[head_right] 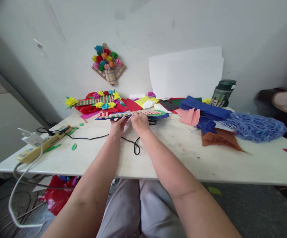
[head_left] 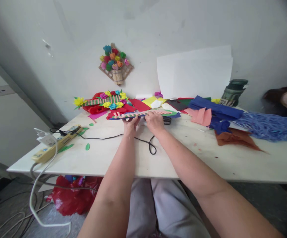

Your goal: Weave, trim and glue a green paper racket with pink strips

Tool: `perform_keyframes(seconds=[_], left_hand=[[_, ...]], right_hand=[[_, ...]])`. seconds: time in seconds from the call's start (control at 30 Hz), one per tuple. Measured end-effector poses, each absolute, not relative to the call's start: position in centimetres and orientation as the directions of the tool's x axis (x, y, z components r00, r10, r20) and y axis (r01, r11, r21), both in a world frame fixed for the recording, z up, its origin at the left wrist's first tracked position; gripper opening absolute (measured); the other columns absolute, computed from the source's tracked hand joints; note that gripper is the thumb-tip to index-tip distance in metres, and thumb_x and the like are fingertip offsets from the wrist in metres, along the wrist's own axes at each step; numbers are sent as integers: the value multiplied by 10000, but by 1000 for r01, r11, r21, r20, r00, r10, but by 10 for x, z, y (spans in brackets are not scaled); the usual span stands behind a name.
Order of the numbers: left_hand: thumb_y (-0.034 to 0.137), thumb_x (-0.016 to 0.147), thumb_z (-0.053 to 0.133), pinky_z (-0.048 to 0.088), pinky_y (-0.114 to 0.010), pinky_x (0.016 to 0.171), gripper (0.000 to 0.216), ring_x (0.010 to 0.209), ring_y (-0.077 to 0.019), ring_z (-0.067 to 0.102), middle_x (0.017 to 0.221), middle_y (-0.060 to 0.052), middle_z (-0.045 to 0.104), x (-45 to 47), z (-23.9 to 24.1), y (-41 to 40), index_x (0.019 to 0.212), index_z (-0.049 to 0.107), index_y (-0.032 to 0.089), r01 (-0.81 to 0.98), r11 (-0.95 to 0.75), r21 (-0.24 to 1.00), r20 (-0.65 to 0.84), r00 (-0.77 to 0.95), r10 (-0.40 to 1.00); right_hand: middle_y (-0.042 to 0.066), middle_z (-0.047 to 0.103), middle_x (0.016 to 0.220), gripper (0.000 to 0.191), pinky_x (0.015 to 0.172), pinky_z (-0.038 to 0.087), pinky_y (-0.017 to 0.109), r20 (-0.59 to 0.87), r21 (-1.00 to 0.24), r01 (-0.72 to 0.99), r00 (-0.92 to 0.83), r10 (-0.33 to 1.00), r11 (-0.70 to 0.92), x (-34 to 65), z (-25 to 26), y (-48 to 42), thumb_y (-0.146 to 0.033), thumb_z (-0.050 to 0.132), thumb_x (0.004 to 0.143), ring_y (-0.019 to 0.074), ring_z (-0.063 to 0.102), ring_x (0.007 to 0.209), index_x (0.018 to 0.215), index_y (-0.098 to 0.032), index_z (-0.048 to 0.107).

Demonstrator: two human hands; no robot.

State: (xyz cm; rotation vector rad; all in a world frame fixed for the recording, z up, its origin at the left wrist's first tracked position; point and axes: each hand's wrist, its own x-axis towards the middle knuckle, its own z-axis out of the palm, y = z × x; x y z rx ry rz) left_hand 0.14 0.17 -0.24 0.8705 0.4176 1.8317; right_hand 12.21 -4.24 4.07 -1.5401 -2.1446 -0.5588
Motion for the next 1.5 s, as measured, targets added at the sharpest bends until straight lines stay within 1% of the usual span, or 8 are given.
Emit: perform_keyframes(seconds=[0.17, 0.3, 0.43, 0.6, 0.8, 1.0, 1.33, 1.5], left_hand=[[69, 569, 729, 467, -441, 851, 632, 958, -190, 600, 991, -11, 612, 0, -1, 1, 1063, 402, 289, -655, -424, 625, 371, -228, 900], [47, 585, 704, 472, -428, 843, 583, 956, -186, 597, 995, 2, 613, -1, -1, 0, 1031, 417, 290, -629, -415, 658, 346, -237, 908], [33, 582, 688, 472, -424, 844, 556, 933, -171, 602, 981, 8, 616, -3, -3, 3, 1005, 426, 280, -653, -399, 644, 341, -222, 913], [18, 554, 680, 478, -423, 844, 587, 908, -155, 609, 989, 17, 611, -5, -5, 6, 1009, 422, 284, -657, -381, 650, 318, -220, 922], [21, 542, 689, 480, -421, 840, 611, 914, -165, 613, 995, 14, 615, -4, -2, 3, 1019, 418, 290, -665, -373, 646, 304, -225, 926], [49, 541, 711, 481, -417, 827, 583, 918, -180, 616, 954, 9, 629, -3, -1, 2, 1000, 443, 289, -650, -365, 667, 286, -229, 930], [40, 539, 704, 485, -416, 834, 622, 900, -169, 612, 962, 13, 615, -3, -2, 2, 1034, 435, 304, -663, -383, 643, 327, -214, 920], [41, 522, 708, 503, -371, 791, 659, 851, -159, 619, 948, 14, 612, -2, 3, -2, 1055, 417, 298, -637, -374, 674, 314, -211, 926]], right_hand=[[126, 581, 962, 304, 680, 348, 302, 588, 73, 953, -279, 759, 294, 119, 39, -45, -133, 337, 847, 215, 510, 874, 912, -130, 634], [120, 584, 957, 310, 673, 353, 301, 591, 64, 956, -267, 761, 286, 119, 38, -45, -146, 328, 850, 214, 518, 871, 906, -140, 634], [120, 588, 958, 319, 666, 357, 301, 586, 49, 961, -248, 771, 272, 120, 36, -45, -161, 323, 851, 214, 524, 862, 908, -149, 637], [130, 587, 985, 317, 662, 361, 299, 559, 42, 965, -236, 795, 257, 121, 35, -44, -153, 334, 843, 211, 522, 882, 918, -149, 641], [129, 595, 969, 324, 656, 363, 294, 572, 33, 966, -230, 788, 258, 121, 33, -41, -154, 324, 848, 208, 527, 869, 911, -146, 642], [123, 591, 975, 326, 662, 372, 287, 563, 39, 966, -232, 793, 255, 121, 31, -39, -157, 316, 856, 203, 525, 878, 922, -157, 635], [138, 582, 1001, 334, 644, 385, 282, 549, 14, 972, -202, 811, 232, 118, 30, -38, -150, 311, 852, 213, 525, 898, 928, -149, 637], [129, 594, 981, 331, 633, 389, 276, 554, -23, 974, -176, 814, 226, 118, 27, -36, -157, 322, 849, 200, 532, 887, 919, -164, 646]])
